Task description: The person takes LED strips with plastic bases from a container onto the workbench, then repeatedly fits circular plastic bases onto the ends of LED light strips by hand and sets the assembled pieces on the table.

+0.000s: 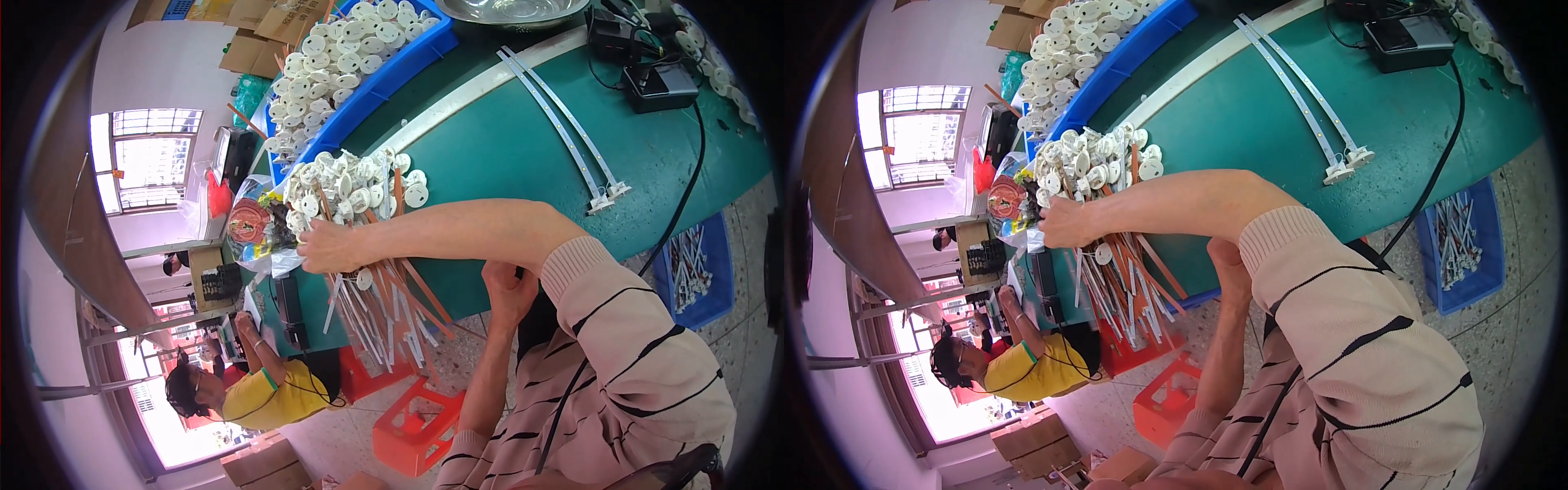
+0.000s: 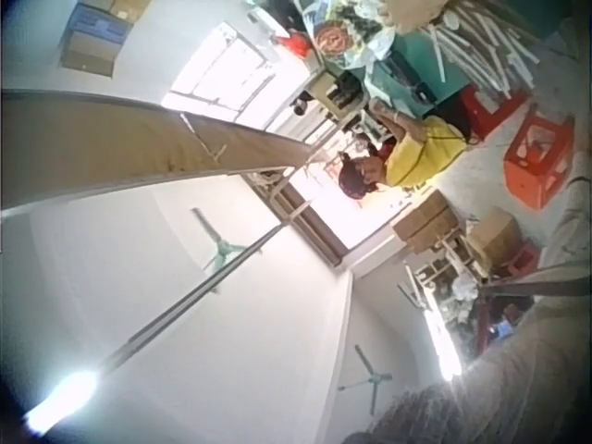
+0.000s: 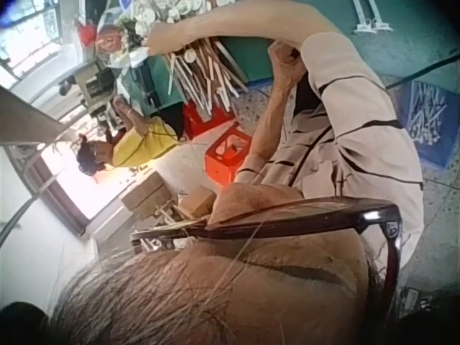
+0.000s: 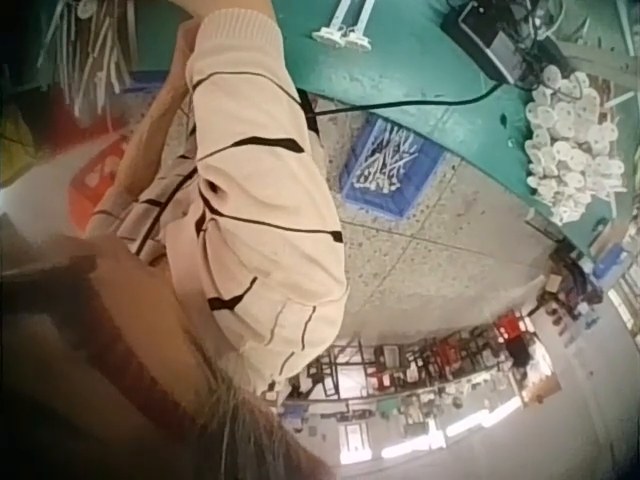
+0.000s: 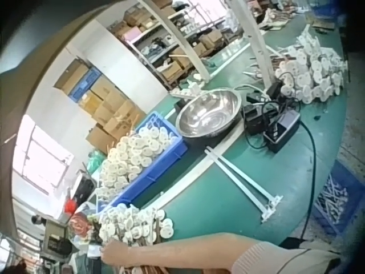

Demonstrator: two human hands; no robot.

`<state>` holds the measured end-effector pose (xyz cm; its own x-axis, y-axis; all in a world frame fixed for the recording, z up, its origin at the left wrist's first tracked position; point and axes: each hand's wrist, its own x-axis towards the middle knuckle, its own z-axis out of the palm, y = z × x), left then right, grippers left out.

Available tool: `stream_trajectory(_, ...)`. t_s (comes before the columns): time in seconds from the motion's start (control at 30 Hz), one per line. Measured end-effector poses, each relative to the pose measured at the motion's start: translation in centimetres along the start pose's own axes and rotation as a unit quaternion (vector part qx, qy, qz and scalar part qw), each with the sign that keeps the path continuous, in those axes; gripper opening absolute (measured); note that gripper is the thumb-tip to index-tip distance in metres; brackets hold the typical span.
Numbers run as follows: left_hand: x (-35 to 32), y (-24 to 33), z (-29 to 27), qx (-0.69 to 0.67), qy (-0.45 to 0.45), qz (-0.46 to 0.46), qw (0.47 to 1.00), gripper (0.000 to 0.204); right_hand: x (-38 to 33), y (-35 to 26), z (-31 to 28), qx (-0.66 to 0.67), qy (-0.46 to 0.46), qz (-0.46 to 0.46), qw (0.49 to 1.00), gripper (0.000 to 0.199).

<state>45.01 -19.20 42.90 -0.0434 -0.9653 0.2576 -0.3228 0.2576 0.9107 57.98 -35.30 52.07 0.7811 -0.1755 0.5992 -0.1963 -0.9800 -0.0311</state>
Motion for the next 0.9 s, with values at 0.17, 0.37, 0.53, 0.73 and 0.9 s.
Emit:
stream_trajectory(0.17,1.3,1.4,0.1,0.066,-0.027,0.061,0.996,0.019,1.4,2.2,-2.3,0.21,0.271,0.114,0.932,0.009)
stream_trajectory(0.37,2.2,2.0,0.2,0.046,-0.037,0.085,0.995,0.025,-1.0,5.2,-11.0,0.397,0.44,0.249,0.766,0.007)
stream_trajectory(0.53,2.3,1.3,-0.9,-0.206,0.031,-0.086,0.974,0.04,-8.5,6.0,-18.0,0.431,0.345,0.251,0.795,0.016)
stream_trajectory(0.73,7.5,2.9,-0.9,-0.448,0.053,-0.109,0.886,0.076,-17.4,4.5,-23.4,0.44,0.254,0.353,0.786,0.017)
stream_trajectory(0.9,11.3,2.4,1.6,-0.513,-0.051,-0.094,0.852,0.07,-20.7,4.8,-23.7,0.391,0.239,0.389,0.799,0.017)
